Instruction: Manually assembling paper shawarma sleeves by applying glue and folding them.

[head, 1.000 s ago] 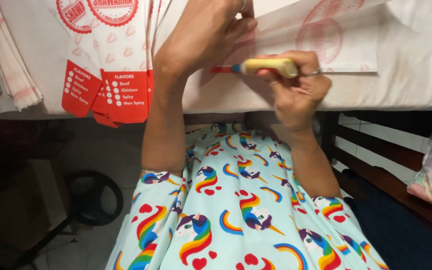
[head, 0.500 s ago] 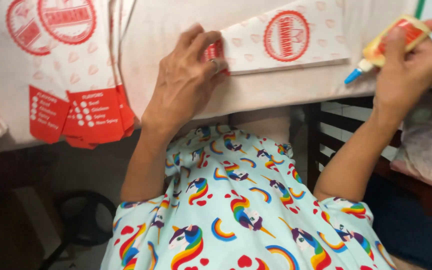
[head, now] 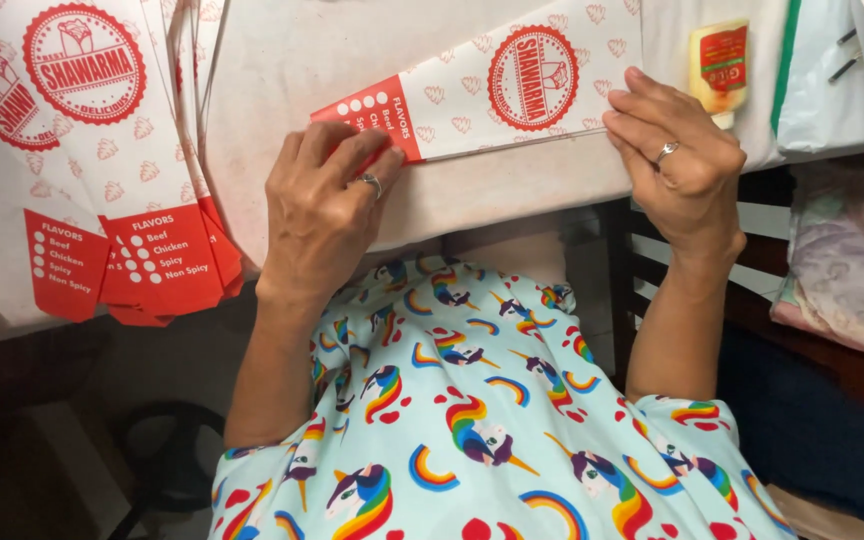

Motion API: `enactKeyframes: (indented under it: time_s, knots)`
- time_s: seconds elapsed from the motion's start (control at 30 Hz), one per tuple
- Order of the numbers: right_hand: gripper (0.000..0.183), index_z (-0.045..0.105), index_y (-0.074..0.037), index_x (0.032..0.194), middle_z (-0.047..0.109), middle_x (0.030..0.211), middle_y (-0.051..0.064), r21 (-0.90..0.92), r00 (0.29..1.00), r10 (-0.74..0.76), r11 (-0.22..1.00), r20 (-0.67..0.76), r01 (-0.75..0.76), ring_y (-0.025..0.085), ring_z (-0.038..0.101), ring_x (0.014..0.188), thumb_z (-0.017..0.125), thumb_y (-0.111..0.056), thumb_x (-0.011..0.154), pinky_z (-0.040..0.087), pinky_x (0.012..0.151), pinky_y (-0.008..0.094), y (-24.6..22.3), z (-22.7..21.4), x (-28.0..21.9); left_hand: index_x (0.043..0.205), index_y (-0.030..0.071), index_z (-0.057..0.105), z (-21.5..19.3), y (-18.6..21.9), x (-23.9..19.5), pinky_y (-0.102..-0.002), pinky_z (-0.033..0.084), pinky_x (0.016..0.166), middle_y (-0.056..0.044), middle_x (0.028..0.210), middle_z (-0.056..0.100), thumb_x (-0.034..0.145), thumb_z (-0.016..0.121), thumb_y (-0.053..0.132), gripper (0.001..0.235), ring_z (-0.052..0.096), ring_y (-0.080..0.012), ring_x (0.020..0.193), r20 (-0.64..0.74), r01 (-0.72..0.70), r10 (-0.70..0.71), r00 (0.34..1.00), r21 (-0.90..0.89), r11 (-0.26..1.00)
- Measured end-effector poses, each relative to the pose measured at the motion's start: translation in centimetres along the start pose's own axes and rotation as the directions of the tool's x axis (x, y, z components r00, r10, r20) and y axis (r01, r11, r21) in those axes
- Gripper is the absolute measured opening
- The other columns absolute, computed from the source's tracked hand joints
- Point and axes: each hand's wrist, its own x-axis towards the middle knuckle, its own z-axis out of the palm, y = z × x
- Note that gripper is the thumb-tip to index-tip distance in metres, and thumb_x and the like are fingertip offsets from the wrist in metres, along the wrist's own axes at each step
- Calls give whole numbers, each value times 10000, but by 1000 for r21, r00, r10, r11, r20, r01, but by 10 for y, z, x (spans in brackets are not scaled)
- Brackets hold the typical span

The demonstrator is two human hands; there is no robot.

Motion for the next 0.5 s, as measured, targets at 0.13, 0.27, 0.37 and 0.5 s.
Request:
enactKeyframes:
  time_s: [0.13,0.27,0.37,0.5]
  knots:
    - [166,782,180,1004,766,1119,251,-18,1000,-28,999,-6,28,424,712,1207,822,286,882,575,1035,482,2,0,-2,987,25,796,3,0,-9,-395,563,841,-94,1165,743,861,821,19,129,666,-265,1029,-2,30,-30,1000,45,999]
    - [156,790,170,993,771,1104,237,-58,998,-61,997,-12,60,413,725,1181,832,278,888,581,1026,485,2,1,-2,1031,12,798,2,1,-11,-410,584,903,-110,1201,747,875,808,29,157,680,-280,1073,20,55,-56,998,58,997]
    - [169,793,162,991,773,1091,232,-77,997,-74,994,-17,73,406,730,1172,834,283,881,590,1013,486,4,2,-5,1026,9,799,1,0,-11,-406,571,889,-112,1191,751,863,800,20,164,678,-280,1063,23,61,-62,998,44,997]
    - [170,793,158,988,775,1087,227,-94,996,-87,992,-29,84,403,736,1159,846,281,885,597,1007,485,2,3,-4,994,4,805,3,3,-11,-400,572,875,-102,1178,753,854,817,6,140,676,-272,1051,3,77,-77,997,42,996]
